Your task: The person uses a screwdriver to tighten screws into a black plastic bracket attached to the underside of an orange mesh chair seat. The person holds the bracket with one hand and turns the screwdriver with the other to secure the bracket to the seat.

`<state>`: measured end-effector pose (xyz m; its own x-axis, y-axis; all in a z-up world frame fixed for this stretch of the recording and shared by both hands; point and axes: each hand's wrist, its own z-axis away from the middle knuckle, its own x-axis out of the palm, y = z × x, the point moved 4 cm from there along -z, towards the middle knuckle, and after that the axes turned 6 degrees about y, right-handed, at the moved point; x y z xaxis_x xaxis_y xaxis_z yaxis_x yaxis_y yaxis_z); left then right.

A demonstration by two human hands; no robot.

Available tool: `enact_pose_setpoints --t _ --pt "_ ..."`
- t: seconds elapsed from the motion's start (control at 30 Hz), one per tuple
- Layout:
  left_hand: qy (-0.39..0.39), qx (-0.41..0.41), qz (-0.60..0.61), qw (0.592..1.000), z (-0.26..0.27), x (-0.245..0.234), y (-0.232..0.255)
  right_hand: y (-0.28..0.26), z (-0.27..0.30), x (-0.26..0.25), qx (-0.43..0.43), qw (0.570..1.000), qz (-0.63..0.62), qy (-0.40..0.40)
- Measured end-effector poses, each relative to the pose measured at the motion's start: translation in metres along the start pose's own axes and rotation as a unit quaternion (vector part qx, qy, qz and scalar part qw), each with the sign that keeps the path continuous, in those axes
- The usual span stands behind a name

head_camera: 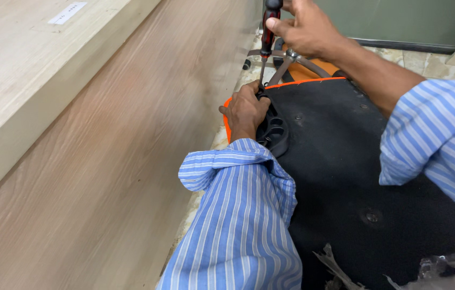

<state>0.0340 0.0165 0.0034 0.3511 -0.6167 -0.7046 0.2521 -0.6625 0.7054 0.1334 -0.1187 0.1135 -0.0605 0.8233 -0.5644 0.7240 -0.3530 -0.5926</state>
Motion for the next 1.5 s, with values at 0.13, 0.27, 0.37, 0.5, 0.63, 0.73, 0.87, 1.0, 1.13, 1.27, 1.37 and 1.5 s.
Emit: enact_pose_setpoints --t 0.13,0.27,0.37,0.5,0.63,0.73,0.87,1.0,1.13,1.27,1.37,1.5 --pt "0.014 0.016 0.015 1.000 0.001 0.000 0.004 0.001 0.002 0.000 -0.067 0.981 -0.160 -0.084" --pt "-0.005 -0.003 -0.002 1.000 0.003 -0.002 0.002 0.004 0.009 0.009 -0.046 0.985 -0.164 0.011" --pt "-0.008 -0.003 -0.006 1.000 0.003 -0.002 0.004 0.009 0.014 0.006 0.005 0.993 -0.096 0.068" --pt "-0.014 -0.008 -0.019 1.000 0.000 0.000 0.003 0.008 0.014 0.002 -0.004 0.987 0.090 0.135" --pt "-0.004 -0.007 -0.018 1.000 0.001 -0.001 0.002 0.019 0.022 -0.007 0.048 0.978 0.132 0.156" --pt "-0.005 -0.002 -0.004 1.000 0.000 0.001 0.001 0.038 0.015 -0.016 0.085 0.987 0.122 0.067" --pt "-0.005 -0.004 0.005 1.000 -0.002 0.003 -0.003 0.038 0.004 -0.010 -0.003 0.994 -0.105 -0.027" --pt "0.013 0.012 0.008 1.000 -0.003 0.004 -0.001 0.029 0.005 -0.001 -0.005 0.984 -0.174 -0.039" --pt "-0.004 -0.001 -0.005 1.000 -0.004 0.004 -0.003 0.010 0.007 0.001 -0.055 0.992 -0.117 0.009" --pt "0.016 0.011 0.010 1.000 -0.005 0.004 -0.003 0.010 0.011 0.003 0.050 0.996 0.050 0.050" --pt "0.012 0.006 0.009 1.000 -0.007 0.004 -0.005 0.008 0.012 0.005 0.050 0.980 0.186 0.050" --pt "0.024 0.009 0.015 1.000 -0.007 0.007 -0.006 0.019 0.009 0.003 0.109 0.963 0.248 0.003"
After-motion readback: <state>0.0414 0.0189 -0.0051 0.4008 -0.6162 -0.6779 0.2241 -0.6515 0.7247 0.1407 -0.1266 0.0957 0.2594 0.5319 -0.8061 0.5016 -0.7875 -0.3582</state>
